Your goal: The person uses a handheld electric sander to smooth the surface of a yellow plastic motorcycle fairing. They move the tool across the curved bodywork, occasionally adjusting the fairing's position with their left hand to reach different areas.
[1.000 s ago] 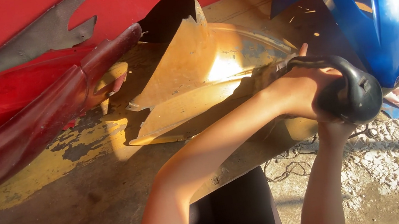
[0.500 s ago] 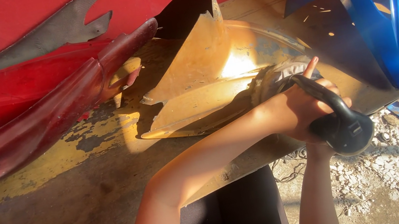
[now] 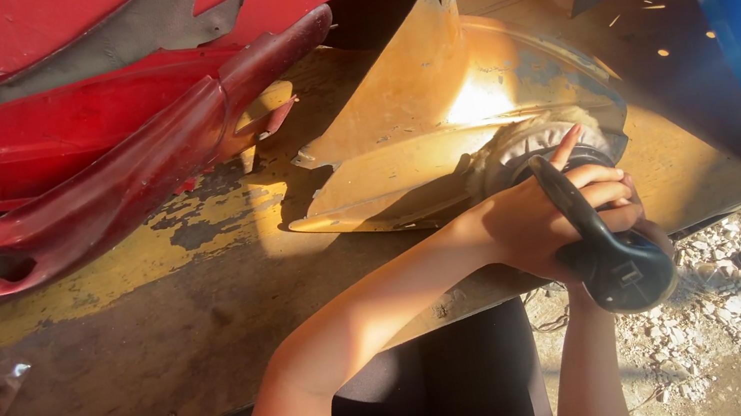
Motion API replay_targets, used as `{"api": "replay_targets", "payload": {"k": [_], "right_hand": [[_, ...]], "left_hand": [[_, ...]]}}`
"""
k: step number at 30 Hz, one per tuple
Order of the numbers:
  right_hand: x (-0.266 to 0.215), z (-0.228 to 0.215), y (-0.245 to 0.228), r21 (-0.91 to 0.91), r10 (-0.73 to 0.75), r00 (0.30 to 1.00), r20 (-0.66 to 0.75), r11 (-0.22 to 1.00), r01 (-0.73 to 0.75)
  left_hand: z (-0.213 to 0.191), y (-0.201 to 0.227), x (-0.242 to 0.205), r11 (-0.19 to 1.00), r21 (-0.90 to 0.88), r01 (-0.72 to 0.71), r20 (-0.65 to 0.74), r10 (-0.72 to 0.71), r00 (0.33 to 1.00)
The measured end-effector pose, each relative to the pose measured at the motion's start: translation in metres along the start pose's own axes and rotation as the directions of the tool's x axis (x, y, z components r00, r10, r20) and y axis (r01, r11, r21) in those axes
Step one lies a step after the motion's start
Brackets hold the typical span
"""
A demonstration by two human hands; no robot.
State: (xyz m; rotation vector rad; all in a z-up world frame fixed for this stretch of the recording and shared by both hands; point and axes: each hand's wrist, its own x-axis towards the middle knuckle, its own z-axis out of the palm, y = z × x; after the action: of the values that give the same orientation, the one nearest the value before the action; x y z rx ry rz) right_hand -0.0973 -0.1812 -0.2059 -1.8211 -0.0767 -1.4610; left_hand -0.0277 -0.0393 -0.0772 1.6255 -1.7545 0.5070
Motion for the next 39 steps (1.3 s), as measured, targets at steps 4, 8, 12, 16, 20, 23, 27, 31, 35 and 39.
{"api": "replay_targets", "payload": {"k": [4, 8, 12, 16, 20, 23, 27, 31, 35, 39], "right_hand": [[-0.003, -0.002, -0.004, -0.185, -0.060, 0.998, 0.027, 0.981, 0.064], [-0.001, -0.009, -0.015, -0.455, -0.015, 0.996, 0.092, 0.889, 0.055], [0.026, 0.009, -0.051, -0.454, -0.087, 0.987, 0.132, 0.880, 0.139], [0.006, 0.022, -0.043, 0.024, -0.147, 0.988, 0.039, 0.989, 0.146], [-0.013, 0.011, -0.033, -0.567, -0.049, 0.977, 0.209, 0.808, 0.162], [-0.001, 0.007, -0.055, -0.175, -0.118, 0.984, 0.133, 0.975, 0.141], [0.007, 0.022, -0.040, -0.133, -0.100, 0.989, 0.109, 0.985, 0.114], [0.030, 0.031, -0.072, -0.614, -0.247, 0.895, 0.372, 0.658, 0.436], [0.054, 0.031, -0.118, -0.569, -0.271, 0.831, 0.486, 0.623, 0.537], [0.058, 0.035, -0.138, 0.128, -0.281, 0.914, 0.291, 0.959, 0.254]], "left_hand": [[0.009, 0.007, -0.017, 0.999, 0.016, 0.047, 0.033, -0.047, 0.998], [0.010, 0.012, -0.020, 0.999, 0.029, 0.025, 0.036, -0.026, 0.999], [-0.017, 0.014, -0.022, 0.999, 0.012, 0.047, 0.010, -0.047, 0.999], [-0.035, 0.019, -0.040, 0.995, 0.076, 0.061, -0.059, -0.057, 0.997], [-0.036, 0.030, -0.050, 0.989, 0.126, 0.075, -0.003, -0.076, 0.997], [-0.029, 0.030, -0.049, 0.994, 0.087, 0.069, -0.043, -0.065, 0.997], [-0.048, 0.029, -0.045, 0.989, 0.099, 0.111, -0.071, -0.104, 0.992], [-0.071, 0.037, -0.049, 0.978, 0.085, 0.192, -0.132, -0.180, 0.975], [-0.068, 0.042, -0.060, 0.962, 0.071, 0.262, -0.162, -0.248, 0.955], [-0.064, 0.033, -0.058, 0.972, -0.013, 0.234, -0.162, -0.233, 0.959]]}}
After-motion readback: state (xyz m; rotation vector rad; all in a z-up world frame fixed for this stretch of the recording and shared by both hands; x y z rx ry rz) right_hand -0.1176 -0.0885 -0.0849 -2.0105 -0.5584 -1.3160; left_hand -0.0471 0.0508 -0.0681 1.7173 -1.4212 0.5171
